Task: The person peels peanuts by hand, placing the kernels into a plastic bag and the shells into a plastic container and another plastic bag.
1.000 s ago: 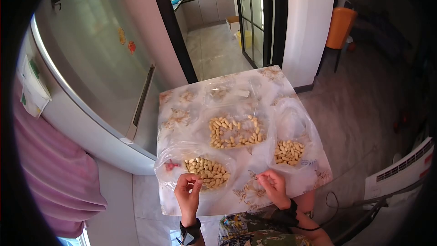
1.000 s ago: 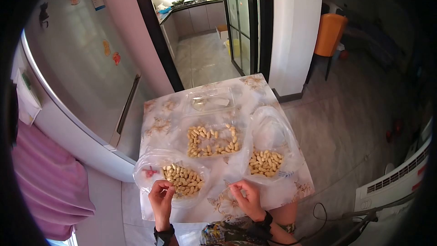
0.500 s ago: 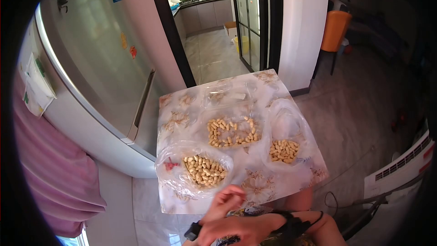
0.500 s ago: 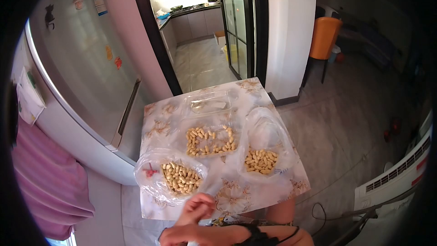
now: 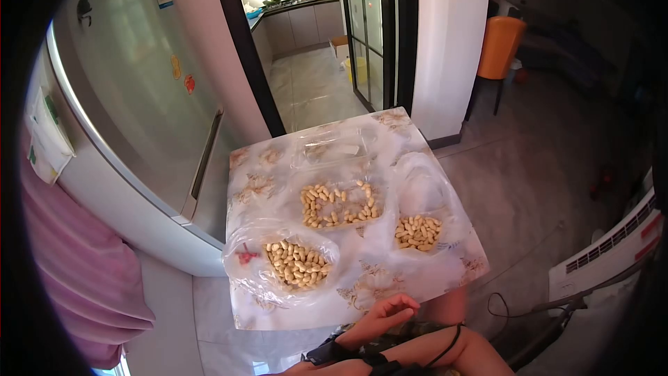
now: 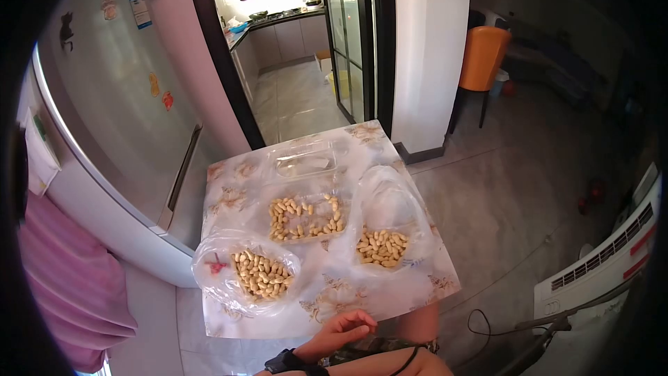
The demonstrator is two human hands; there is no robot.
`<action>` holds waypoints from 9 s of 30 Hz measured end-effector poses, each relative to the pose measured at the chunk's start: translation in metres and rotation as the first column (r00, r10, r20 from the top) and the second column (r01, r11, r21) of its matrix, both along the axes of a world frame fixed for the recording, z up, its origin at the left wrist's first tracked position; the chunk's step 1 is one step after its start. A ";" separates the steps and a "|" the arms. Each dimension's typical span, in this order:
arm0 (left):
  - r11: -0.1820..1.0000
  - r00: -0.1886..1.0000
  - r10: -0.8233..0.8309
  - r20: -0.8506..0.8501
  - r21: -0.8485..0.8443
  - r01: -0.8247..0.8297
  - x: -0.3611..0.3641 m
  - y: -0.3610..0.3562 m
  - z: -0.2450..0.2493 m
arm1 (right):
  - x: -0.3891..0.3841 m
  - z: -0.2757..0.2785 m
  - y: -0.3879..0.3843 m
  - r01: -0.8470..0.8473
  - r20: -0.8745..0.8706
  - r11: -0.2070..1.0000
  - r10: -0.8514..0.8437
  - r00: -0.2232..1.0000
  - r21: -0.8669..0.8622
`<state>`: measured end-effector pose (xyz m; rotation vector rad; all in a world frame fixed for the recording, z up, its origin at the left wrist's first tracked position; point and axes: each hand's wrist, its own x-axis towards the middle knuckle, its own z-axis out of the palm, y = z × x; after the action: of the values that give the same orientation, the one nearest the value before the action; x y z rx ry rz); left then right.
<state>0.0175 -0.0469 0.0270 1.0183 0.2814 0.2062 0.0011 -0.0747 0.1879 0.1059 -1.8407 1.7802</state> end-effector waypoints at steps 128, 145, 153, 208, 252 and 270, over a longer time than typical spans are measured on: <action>0.956 0.956 0.282 0.086 0.064 -0.288 -0.033 0.036 -0.035 | 0.189 -0.121 0.238 0.654 0.216 0.247 -0.968 0.130 0.715; 0.621 0.785 0.609 0.114 -0.684 -0.383 -0.002 0.047 -0.004 | 0.119 -0.131 0.070 0.948 0.146 0.056 -0.989 0.010 0.314; 0.517 0.735 0.678 0.015 -0.721 -0.462 0.007 0.050 -0.003 | 0.122 -0.142 0.061 0.856 0.119 0.103 -0.992 0.048 0.507; 0.376 0.718 0.694 0.056 -0.878 -0.296 -0.016 0.049 -0.028 | 0.166 -0.153 0.041 0.487 0.264 0.044 -0.881 -0.392 0.872; 0.529 0.690 0.715 0.114 -0.734 -0.426 0.004 0.067 -0.021 | 0.146 -0.160 0.054 0.899 0.124 0.061 -0.992 0.008 0.434; 0.581 0.740 0.659 0.133 -0.715 -0.389 -0.002 0.061 -0.056 | 0.148 -0.163 0.044 0.863 -0.018 -0.173 -0.982 -0.187 0.474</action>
<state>0.0151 0.0141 -0.0287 0.1351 0.2636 0.8122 0.1495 -0.0307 0.0252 -1.3445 -1.4591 0.2189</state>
